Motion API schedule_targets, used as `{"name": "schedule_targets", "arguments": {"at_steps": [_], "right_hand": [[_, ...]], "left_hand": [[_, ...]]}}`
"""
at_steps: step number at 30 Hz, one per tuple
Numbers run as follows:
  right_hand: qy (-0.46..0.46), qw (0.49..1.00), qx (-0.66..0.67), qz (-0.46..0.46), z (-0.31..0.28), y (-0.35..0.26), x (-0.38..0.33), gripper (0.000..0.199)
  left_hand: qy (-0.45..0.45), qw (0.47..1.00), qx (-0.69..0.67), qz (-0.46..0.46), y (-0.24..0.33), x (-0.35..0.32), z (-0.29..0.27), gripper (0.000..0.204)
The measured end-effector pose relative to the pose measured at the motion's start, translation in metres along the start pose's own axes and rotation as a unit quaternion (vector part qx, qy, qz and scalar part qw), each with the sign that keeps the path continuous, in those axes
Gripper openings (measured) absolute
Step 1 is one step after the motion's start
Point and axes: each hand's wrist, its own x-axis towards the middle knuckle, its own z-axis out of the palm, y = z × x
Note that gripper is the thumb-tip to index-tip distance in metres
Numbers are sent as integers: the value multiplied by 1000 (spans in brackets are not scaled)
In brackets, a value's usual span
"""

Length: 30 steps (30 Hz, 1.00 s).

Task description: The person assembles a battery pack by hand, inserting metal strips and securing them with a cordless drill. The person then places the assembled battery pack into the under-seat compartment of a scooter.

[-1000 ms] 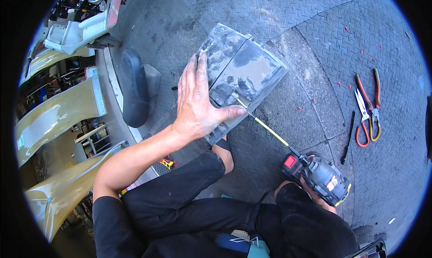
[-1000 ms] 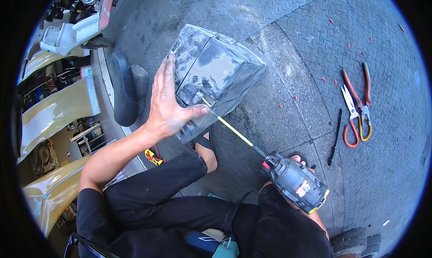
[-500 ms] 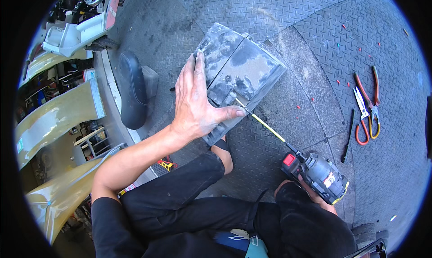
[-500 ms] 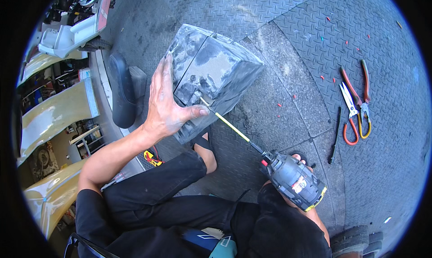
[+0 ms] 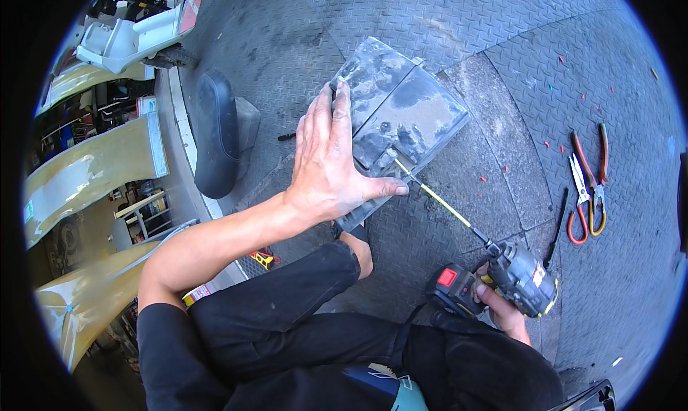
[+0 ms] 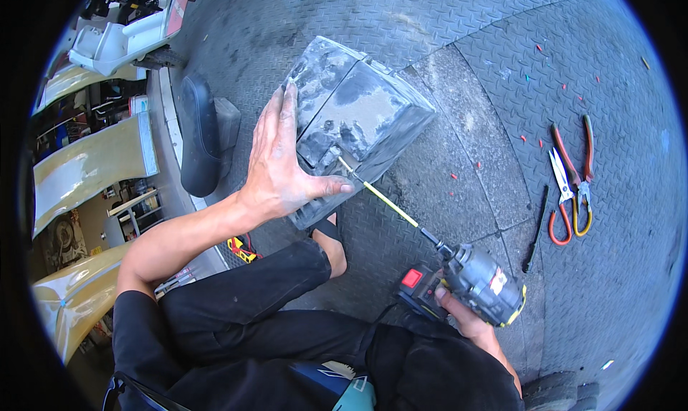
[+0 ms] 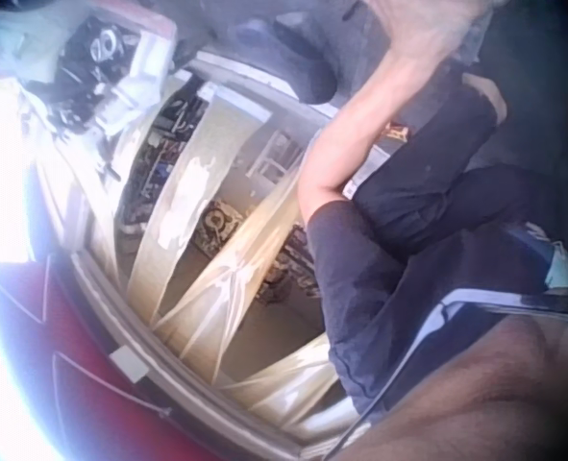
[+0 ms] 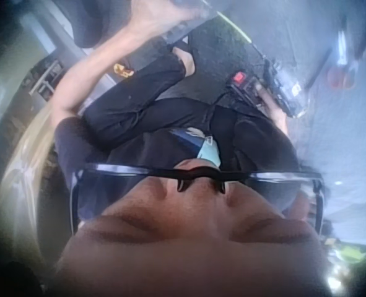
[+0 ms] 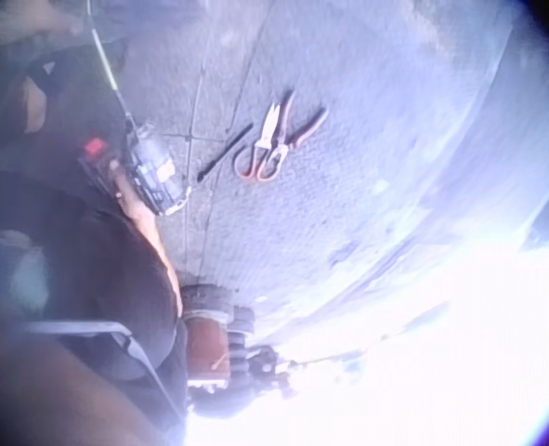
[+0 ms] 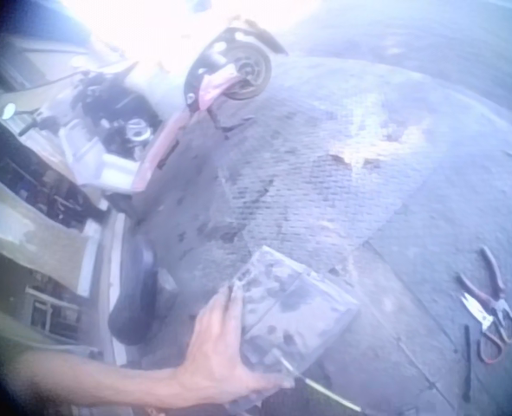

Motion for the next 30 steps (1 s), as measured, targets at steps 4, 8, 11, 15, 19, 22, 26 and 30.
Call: {"name": "schedule_targets", "arguments": {"at_steps": [4, 8, 11, 15, 19, 22, 26, 30], "right_hand": [[53, 926, -339, -158, -3, -14, -11, 43], [-2, 907, -347, -240, -8, -36, 4, 40], [-5, 886, -370, -281, -11, -34, 16, 37], [-45, 622, -755, -203, -8, 14, 23, 31], [139, 704, -686, -119, 2, 67, 6, 28], [141, 784, -574, -189, -8, 69, -2, 28], [118, 883, -434, -135, -16, 39, 0, 28], [96, 936, -322, -105, -11, 12, 16, 28]], "left_hand": [[6, 1000, -13, 9, -3, 0, -4, 164], [19, 1000, -11, 11, -3, 0, -3, 162], [27, 999, -20, 14, -4, -1, -2, 161], [31, 999, -25, 15, -5, 0, -1, 161], [46, 998, -25, 29, -6, 0, -1, 164], [38, 996, -73, 14, -13, -3, -6, 159], [1, 984, -175, -22, -40, -4, -23, 125], [29, 974, -225, -4, -59, 3, -32, 68]]}}
